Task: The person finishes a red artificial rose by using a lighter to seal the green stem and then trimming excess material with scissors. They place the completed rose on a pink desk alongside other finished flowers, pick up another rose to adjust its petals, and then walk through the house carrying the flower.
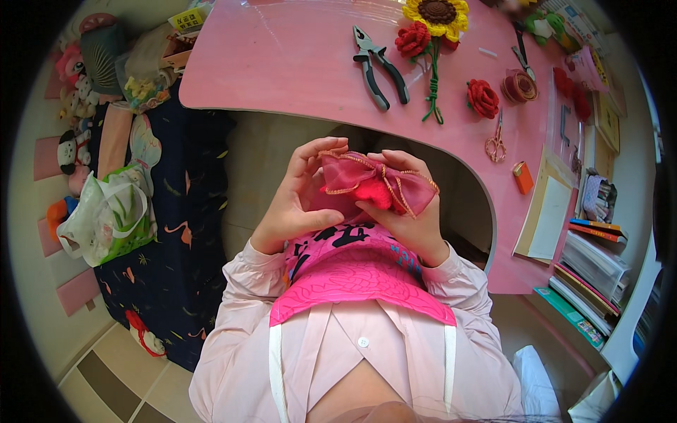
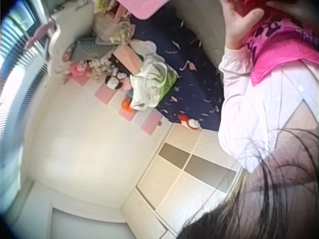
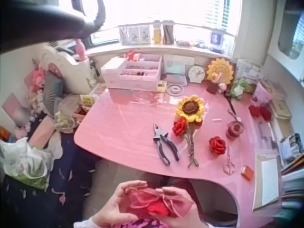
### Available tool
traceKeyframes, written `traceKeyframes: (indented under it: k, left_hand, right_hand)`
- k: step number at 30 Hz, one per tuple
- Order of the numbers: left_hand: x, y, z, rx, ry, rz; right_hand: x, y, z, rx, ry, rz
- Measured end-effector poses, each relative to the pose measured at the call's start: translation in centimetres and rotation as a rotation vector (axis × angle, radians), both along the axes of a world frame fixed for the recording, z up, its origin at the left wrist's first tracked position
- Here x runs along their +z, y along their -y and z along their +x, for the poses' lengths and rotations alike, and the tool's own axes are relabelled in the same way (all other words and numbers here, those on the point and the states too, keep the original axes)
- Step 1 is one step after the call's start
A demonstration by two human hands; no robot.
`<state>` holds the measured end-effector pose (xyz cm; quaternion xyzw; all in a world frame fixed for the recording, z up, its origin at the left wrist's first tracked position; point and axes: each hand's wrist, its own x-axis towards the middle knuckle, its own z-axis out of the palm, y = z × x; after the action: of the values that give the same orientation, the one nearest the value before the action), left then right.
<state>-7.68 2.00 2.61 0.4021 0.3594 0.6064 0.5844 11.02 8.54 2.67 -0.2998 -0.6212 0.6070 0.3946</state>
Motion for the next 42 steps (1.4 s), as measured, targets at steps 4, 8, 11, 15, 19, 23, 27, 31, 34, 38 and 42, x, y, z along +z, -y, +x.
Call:
traceKeyframes:
  k: [4,8,11,15,19,23,27,31,34,38,42]
  left_hand:
    - [0.8,-0.1,0.2,-0.008,-0.093,0.003]
    - [0.5,-0.3,0.1,0.001,-0.201,0.047]
    - [0.4,-0.2,0.3,-0.001,-0.113,-0.038]
    - [-0.1,-0.3,-0.1,-0.038,-0.204,0.011]
    - [0.1,-0.3,0.0,-0.027,-0.227,0.035]
    - [0.5,-0.5,0.2,-0.122,-0.002,-0.144]
    - [-0.6,-0.4,-0.1,-0.020,0.195,-0.341]
    - [-0.1,-2.4,-3.9,0.225,0.295,-0.237]
    - [0.4,-6.7,-10.1,0.351,0.041,-0.196]
    - [1.5,-13.0,-17.6,0.393,-0.089,-0.134]
    - [1.7,-17.4,-23.3,0.336,-0.139,-0.183]
  right_hand:
    - [-0.3,0.3,0.1,-0.018,-0.022,0.059]
    - [-0.1,-0.1,0.1,0.013,-0.007,0.227]
    - [0.0,-0.2,0.0,0.015,-0.035,0.253]
    - [-0.1,-0.1,0.3,0.055,-0.054,0.202]
    - [-0.1,0.2,0.1,0.049,-0.071,0.089]
    - [0.6,0.0,-0.1,0.094,-0.062,-0.321]
    - [0.5,0.2,-0.8,0.130,-0.267,-0.505]
    - [-1.3,-0.6,-0.2,0.045,-0.069,-0.440]
    - [-1.3,-1.2,0.7,0.126,0.001,-0.533]
    - [-2.2,-0.8,0.9,0.192,0.069,-0.479]
    - [-2.8,-0.5,0.2,0.209,0.078,-0.472]
